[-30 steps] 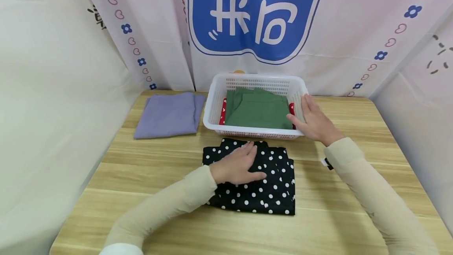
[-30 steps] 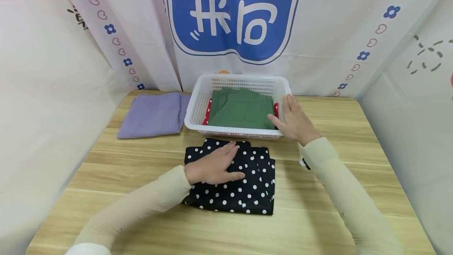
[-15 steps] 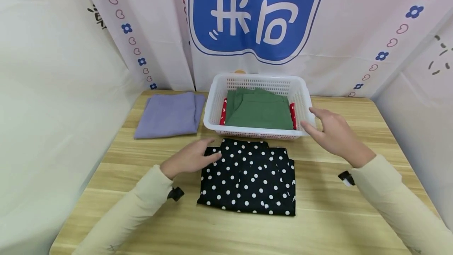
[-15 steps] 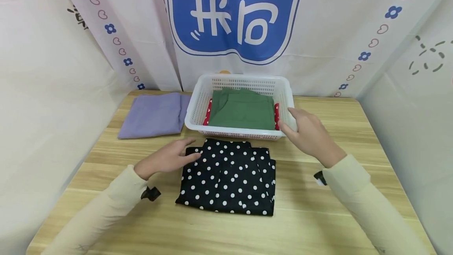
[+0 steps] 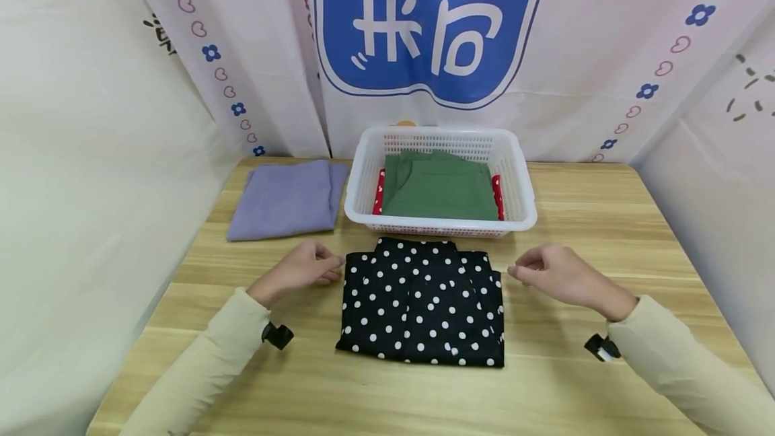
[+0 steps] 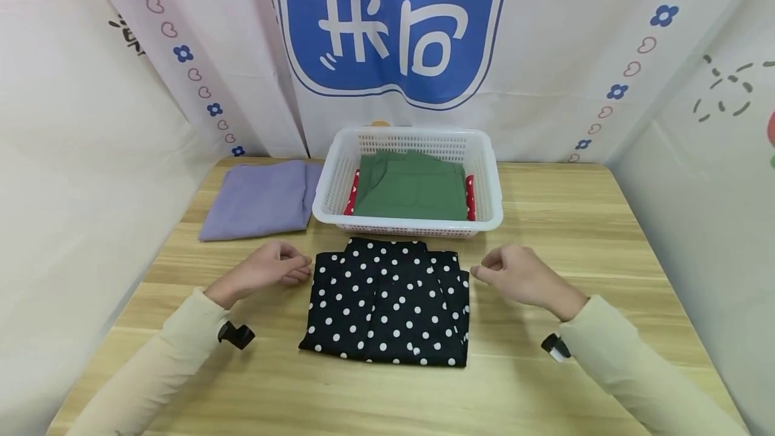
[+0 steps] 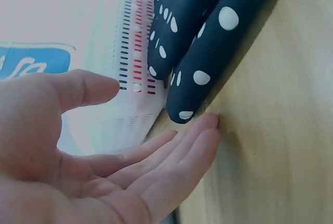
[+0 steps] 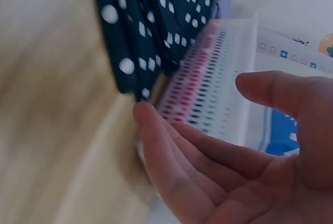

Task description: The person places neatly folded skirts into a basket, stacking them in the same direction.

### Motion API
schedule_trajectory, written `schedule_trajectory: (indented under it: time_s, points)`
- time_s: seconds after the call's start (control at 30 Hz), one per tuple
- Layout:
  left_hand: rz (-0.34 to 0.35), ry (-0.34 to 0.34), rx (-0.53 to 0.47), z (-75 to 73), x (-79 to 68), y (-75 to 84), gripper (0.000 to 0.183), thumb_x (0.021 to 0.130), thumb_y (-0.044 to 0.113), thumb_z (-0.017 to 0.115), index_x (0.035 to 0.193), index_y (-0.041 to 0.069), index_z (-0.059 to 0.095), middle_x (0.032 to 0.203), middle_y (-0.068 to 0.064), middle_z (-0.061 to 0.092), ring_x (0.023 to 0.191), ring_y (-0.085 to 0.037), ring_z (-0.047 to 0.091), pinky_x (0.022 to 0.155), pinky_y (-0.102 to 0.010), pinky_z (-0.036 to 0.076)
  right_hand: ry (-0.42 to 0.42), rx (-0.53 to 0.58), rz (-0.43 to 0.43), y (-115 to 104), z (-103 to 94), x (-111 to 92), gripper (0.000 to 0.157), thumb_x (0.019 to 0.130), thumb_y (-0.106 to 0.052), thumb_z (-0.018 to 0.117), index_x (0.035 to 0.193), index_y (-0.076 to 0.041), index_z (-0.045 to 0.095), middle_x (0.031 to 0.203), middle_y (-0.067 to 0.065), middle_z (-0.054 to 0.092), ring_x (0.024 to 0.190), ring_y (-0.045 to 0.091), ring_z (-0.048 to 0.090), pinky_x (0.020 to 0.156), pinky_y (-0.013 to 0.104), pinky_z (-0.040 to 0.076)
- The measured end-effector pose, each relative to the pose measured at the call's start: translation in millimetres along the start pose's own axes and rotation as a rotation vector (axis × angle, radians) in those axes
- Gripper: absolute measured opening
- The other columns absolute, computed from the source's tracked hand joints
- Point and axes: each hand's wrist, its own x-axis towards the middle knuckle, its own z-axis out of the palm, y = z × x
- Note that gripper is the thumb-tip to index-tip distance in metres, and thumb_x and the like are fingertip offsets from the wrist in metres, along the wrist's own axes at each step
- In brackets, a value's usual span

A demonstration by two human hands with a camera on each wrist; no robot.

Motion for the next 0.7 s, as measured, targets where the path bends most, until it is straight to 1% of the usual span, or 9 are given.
schedule_trajectory:
  time_s: [0.07, 0.13, 0.23, 0.3, 0.37, 0.43, 0.53, 0.63, 0.7]
  points:
    - [-0.032, -0.060, -0.089, -0.4, 0.7, -1.7, 0.041, 0.097, 0.024, 0.057, 0.115, -0.013, 0.058, 0.109, -0.027, 0.069, 0.100, -0.032, 0.070, 0.087, -0.039, 0.059, -0.077, 0.099, 0.055, 5, 5.6, 3, 0.046, 0.095, -0.040, 0.058, 0.114, 0.001, 0.067, 0.103, 0.012, 0.073, 0.092, 0.019, 0.069, 0.078, 0.034, 0.059]
    - [-0.058, -0.106, -0.133, 0.7, 2.0, -3.5, 0.041, 0.097, 0.024, 0.057, 0.116, -0.013, 0.059, 0.110, -0.027, 0.069, 0.100, -0.032, 0.071, 0.088, -0.040, 0.059, -0.135, 0.210, 0.089, 10, 10.9, 6, 0.045, 0.096, -0.035, 0.057, 0.117, 0.005, 0.065, 0.108, 0.016, 0.072, 0.095, 0.022, 0.070, 0.082, 0.036, 0.060]
    - [-0.084, -0.159, -0.157, 4.4, 3.5, -6.0, 0.039, 0.096, 0.023, 0.058, 0.116, -0.011, 0.061, 0.109, -0.024, 0.070, 0.096, -0.028, 0.071, 0.088, -0.039, 0.059, -0.199, 0.412, 0.144, 17, 18.5, 10, 0.048, 0.096, -0.030, 0.057, 0.121, 0.011, 0.060, 0.112, 0.021, 0.069, 0.101, 0.025, 0.070, 0.089, 0.038, 0.058]
    - [-0.086, -0.167, -0.156, 8.4, 3.9, -6.7, 0.036, 0.095, 0.021, 0.059, 0.112, -0.010, 0.062, 0.106, -0.019, 0.070, 0.093, -0.024, 0.071, 0.087, -0.038, 0.059, -0.225, 0.506, 0.165, 20, 24.0, 13, 0.050, 0.097, -0.029, 0.056, 0.124, 0.013, 0.056, 0.113, 0.022, 0.069, 0.102, 0.025, 0.070, 0.091, 0.037, 0.058]
    - [-0.070, -0.174, -0.134, 12.8, 3.8, -7.4, 0.032, 0.095, 0.019, 0.060, 0.106, -0.010, 0.063, 0.102, -0.015, 0.070, 0.089, -0.020, 0.070, 0.085, -0.037, 0.060, -0.227, 0.573, 0.198, 23, 30.0, 16, 0.049, 0.097, -0.028, 0.056, 0.124, 0.012, 0.056, 0.110, 0.020, 0.070, 0.100, 0.022, 0.069, 0.091, 0.036, 0.057]
    - [-0.050, -0.176, -0.111, 17.3, 2.8, -7.5, 0.028, 0.095, 0.017, 0.060, 0.103, -0.009, 0.064, 0.099, -0.013, 0.070, 0.087, -0.018, 0.069, 0.084, -0.037, 0.060, -0.222, 0.582, 0.211, 23, 36.2, 19, 0.045, 0.096, -0.029, 0.057, 0.121, 0.010, 0.059, 0.106, 0.015, 0.070, 0.096, 0.019, 0.068, 0.089, 0.034, 0.058]
    - [-0.023, -0.177, -0.097, 23.1, 0.4, -7.8, 0.025, 0.094, 0.015, 0.060, 0.104, -0.007, 0.063, 0.098, -0.014, 0.069, 0.087, -0.017, 0.069, 0.083, -0.036, 0.060, -0.187, 0.509, 0.213, 21, 45.3, 22, 0.036, 0.093, -0.033, 0.062, 0.102, 0.003, 0.065, 0.091, 0.007, 0.067, 0.084, 0.015, 0.063, 0.080, 0.031, 0.059]
    - [-0.005, -0.166, -0.116, 27.2, -2.4, -7.7, 0.027, 0.094, 0.013, 0.060, 0.111, -0.007, 0.061, 0.102, -0.016, 0.071, 0.089, -0.019, 0.070, 0.082, -0.037, 0.060, -0.146, 0.408, 0.183, 15, 52.4, 21, 0.032, 0.091, -0.034, 0.067, 0.085, -0.002, 0.061, 0.079, 0.005, 0.063, 0.074, 0.015, 0.059, 0.070, 0.030, 0.058]
    - [0.004, -0.156, -0.132, 28.8, -4.0, -8.0, 0.027, 0.094, 0.012, 0.060, 0.112, -0.008, 0.059, 0.102, -0.018, 0.071, 0.090, -0.020, 0.071, 0.081, -0.037, 0.061, -0.118, 0.376, 0.160, 12, 55.8, 20, 0.031, 0.090, -0.031, 0.068, 0.080, -0.003, 0.058, 0.075, 0.004, 0.063, 0.072, 0.014, 0.060, 0.067, 0.029, 0.058]
